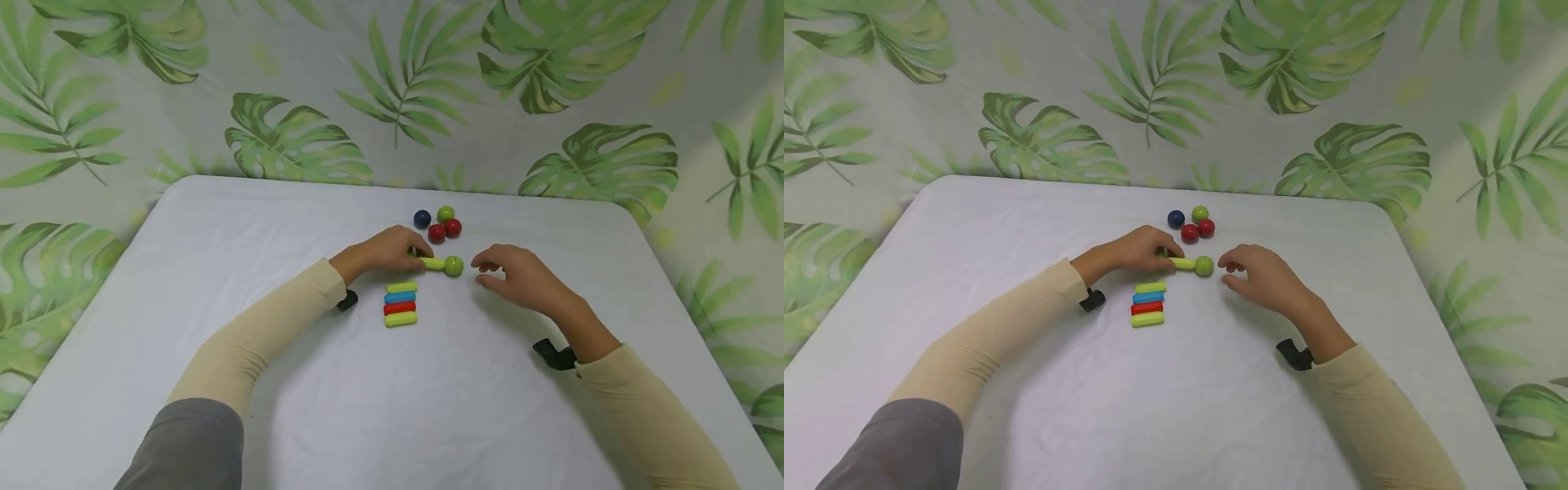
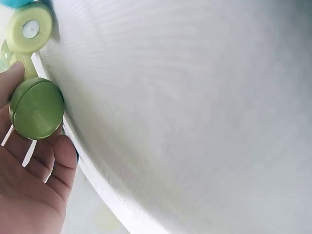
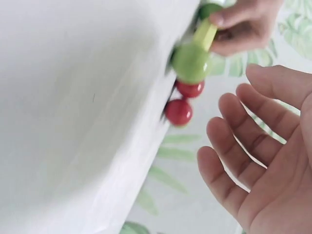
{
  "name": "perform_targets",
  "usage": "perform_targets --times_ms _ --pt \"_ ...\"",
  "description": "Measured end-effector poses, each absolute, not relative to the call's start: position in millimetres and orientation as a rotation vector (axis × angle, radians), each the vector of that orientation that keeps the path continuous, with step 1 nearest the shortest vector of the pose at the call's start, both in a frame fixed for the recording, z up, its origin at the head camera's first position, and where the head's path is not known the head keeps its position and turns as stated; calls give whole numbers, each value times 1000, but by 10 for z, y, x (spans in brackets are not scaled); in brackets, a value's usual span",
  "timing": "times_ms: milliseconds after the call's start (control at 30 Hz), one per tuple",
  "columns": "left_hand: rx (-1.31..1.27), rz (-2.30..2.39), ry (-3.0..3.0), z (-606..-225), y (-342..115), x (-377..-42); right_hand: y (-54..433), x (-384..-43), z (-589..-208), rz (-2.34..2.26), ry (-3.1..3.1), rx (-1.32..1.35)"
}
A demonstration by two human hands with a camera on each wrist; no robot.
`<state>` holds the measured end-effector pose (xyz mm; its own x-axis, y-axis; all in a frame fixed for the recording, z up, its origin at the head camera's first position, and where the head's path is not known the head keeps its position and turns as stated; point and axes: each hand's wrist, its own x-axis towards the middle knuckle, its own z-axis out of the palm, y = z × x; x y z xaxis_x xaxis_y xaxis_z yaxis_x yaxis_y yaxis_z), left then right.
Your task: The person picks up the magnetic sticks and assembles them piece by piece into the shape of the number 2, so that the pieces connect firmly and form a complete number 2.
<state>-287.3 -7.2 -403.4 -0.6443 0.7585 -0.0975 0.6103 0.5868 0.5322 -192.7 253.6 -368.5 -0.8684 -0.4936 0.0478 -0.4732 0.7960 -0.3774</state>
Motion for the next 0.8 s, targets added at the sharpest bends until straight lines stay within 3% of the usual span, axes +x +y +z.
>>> perform_targets --times_ms 267,567,800 --pt "1086 680 2484 -3992 -69 -2924 2147 -1749 -3727 -529 2800 -984" --pt "1038 716 2439 -3969 -123 -2996 1796 -1799 -3799 -278 2760 -1297" --pt "1019 741 2410 -3970 -116 -3030 1768 -1850 -3853 -253 2774 -1331"
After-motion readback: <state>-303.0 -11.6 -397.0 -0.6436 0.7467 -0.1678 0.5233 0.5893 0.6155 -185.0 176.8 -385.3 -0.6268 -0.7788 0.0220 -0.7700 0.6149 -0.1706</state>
